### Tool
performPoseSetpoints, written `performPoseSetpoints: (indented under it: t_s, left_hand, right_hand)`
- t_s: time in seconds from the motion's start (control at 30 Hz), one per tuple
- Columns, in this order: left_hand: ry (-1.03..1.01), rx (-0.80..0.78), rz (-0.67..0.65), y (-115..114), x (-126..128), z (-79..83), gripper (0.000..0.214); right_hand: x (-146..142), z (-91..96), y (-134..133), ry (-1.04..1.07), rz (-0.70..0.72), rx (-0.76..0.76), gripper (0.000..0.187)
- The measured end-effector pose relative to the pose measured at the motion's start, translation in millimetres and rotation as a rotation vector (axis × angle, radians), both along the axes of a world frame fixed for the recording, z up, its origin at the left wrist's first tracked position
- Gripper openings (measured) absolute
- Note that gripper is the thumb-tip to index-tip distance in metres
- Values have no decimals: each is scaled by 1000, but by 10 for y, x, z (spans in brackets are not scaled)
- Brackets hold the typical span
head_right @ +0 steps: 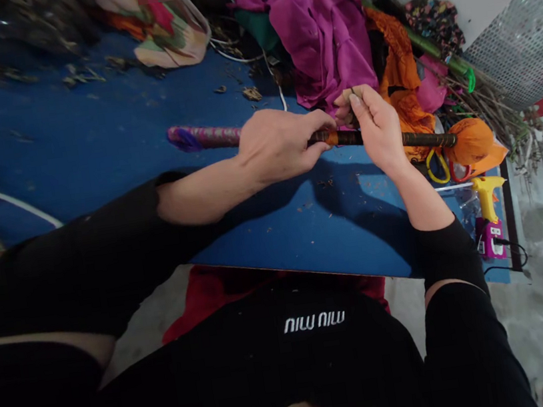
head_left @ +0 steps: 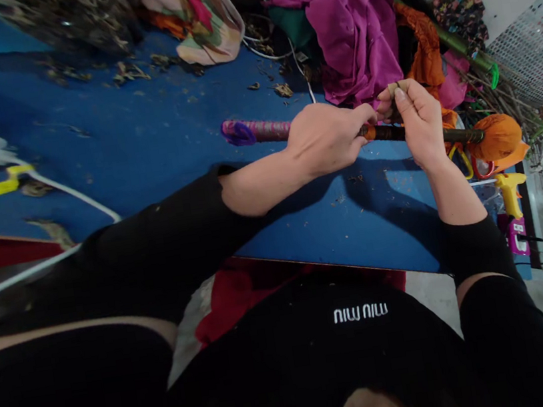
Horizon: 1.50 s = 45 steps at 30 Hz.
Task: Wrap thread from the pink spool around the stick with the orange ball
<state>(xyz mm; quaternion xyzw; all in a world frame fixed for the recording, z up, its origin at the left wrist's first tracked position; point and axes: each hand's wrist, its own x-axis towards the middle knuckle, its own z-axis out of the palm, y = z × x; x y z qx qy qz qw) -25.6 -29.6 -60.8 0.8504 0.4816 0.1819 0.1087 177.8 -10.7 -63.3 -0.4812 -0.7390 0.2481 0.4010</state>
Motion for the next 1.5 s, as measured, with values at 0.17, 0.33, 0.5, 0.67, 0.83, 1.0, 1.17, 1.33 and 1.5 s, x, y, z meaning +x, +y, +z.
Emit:
performPoseSetpoints:
  t_s: [0.17,0.33,0.5,0.67,0.83,1.0,1.17,1.33,1.5]
  left_hand:
    - [-2,46,-49,10,-19,-28,44]
    - [-10,55,-111,25,-38,-65,44]
    - [-7,3,-64,21,-21,-54,43]
    - [-70,-103,38,83,-55,18,42]
    - [-142,-119,129,210,-173,113,41]
    - [-164,-175,239,254,-294,277,39]
    - [-196,-208,198,301,-415,326,40]
    - [-255,-267,93,378,-499,292,39]
    - [-299,-368,9,393,-552,337,39]
  right_hand:
    - [-15,-4,12,16,-2,-50,55]
    - [-39,-5,1,25,9,-108,53]
    - [46,24,59,59,-23,-136,53]
    - [355,242,129,199,-96,-260,42]
    - [842,700,-24,42,-26,-317,41]
    - [1453,966,-152,-90,-96,-235,40]
    - [1789,867,71,88,-523,78,33]
    - [1776,799,246,48,-754,238,48]
    - [1941,734,256,158,-740,143,44]
